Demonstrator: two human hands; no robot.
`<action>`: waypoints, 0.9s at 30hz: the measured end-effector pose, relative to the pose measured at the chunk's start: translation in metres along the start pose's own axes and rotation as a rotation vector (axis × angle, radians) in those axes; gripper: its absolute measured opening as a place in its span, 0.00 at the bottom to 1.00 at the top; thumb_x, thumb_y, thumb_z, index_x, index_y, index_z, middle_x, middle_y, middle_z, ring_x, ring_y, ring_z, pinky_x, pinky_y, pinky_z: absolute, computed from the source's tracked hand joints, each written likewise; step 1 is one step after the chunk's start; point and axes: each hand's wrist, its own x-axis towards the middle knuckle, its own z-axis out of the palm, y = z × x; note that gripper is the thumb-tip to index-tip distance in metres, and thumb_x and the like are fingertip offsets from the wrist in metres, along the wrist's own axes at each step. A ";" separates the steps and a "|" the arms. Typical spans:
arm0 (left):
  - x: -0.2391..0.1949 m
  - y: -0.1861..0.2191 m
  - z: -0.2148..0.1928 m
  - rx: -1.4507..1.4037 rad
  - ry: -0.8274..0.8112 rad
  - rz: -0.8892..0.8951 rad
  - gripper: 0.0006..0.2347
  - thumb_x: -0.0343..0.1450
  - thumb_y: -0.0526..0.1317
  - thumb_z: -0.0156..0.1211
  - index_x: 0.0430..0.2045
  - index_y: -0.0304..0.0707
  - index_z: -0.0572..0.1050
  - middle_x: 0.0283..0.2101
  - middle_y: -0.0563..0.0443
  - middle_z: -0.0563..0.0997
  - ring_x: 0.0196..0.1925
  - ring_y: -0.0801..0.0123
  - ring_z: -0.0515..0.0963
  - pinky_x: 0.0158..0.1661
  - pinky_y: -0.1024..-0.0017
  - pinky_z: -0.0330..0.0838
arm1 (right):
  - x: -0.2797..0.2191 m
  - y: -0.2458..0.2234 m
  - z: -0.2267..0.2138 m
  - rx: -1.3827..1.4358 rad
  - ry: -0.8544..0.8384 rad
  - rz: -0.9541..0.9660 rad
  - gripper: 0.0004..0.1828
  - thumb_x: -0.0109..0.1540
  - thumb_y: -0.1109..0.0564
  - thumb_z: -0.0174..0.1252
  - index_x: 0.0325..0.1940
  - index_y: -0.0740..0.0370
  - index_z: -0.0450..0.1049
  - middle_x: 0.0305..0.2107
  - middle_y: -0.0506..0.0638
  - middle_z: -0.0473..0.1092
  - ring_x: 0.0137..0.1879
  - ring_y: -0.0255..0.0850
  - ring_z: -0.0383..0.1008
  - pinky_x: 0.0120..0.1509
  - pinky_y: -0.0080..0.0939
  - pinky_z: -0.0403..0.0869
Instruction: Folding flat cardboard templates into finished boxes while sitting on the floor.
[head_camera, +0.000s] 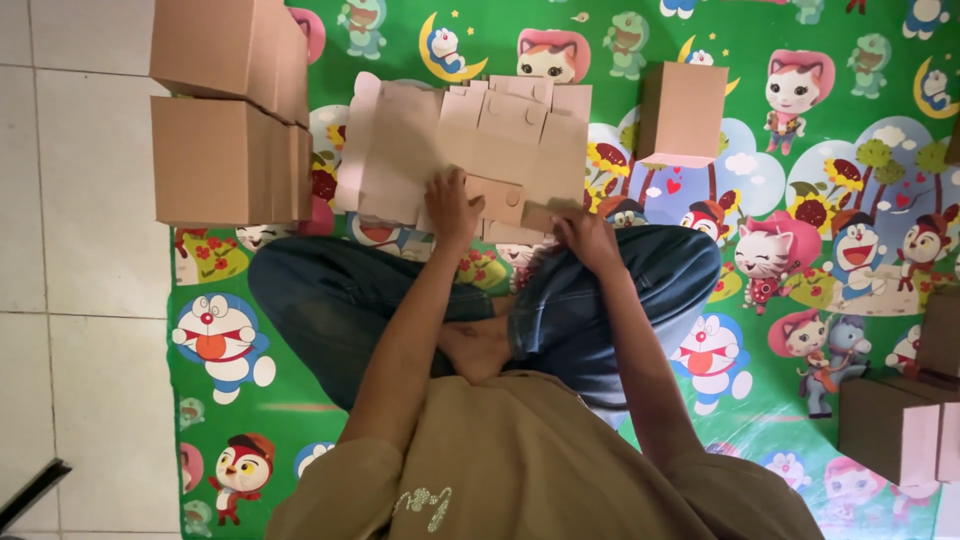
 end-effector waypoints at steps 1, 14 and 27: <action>-0.004 0.000 -0.008 -0.001 0.001 -0.001 0.22 0.61 0.50 0.76 0.43 0.48 0.71 0.48 0.44 0.75 0.55 0.48 0.75 0.52 0.53 0.72 | 0.007 -0.001 0.004 -0.001 0.000 -0.001 0.12 0.68 0.44 0.55 0.44 0.49 0.80 0.34 0.47 0.80 0.43 0.49 0.82 0.45 0.51 0.80; -0.034 0.017 0.007 0.185 0.054 0.209 0.34 0.75 0.48 0.58 0.76 0.61 0.48 0.71 0.36 0.64 0.72 0.32 0.63 0.65 0.43 0.65 | 0.040 -0.022 0.019 -0.192 0.332 0.208 0.21 0.60 0.51 0.67 0.55 0.51 0.70 0.46 0.50 0.63 0.54 0.50 0.72 0.51 0.46 0.78; -0.044 0.021 0.057 0.410 0.070 0.546 0.22 0.78 0.34 0.37 0.70 0.33 0.60 0.74 0.35 0.59 0.78 0.44 0.54 0.74 0.51 0.48 | 0.048 -0.011 0.060 0.195 0.015 0.173 0.17 0.58 0.49 0.69 0.36 0.55 0.67 0.41 0.54 0.66 0.55 0.62 0.70 0.59 0.58 0.71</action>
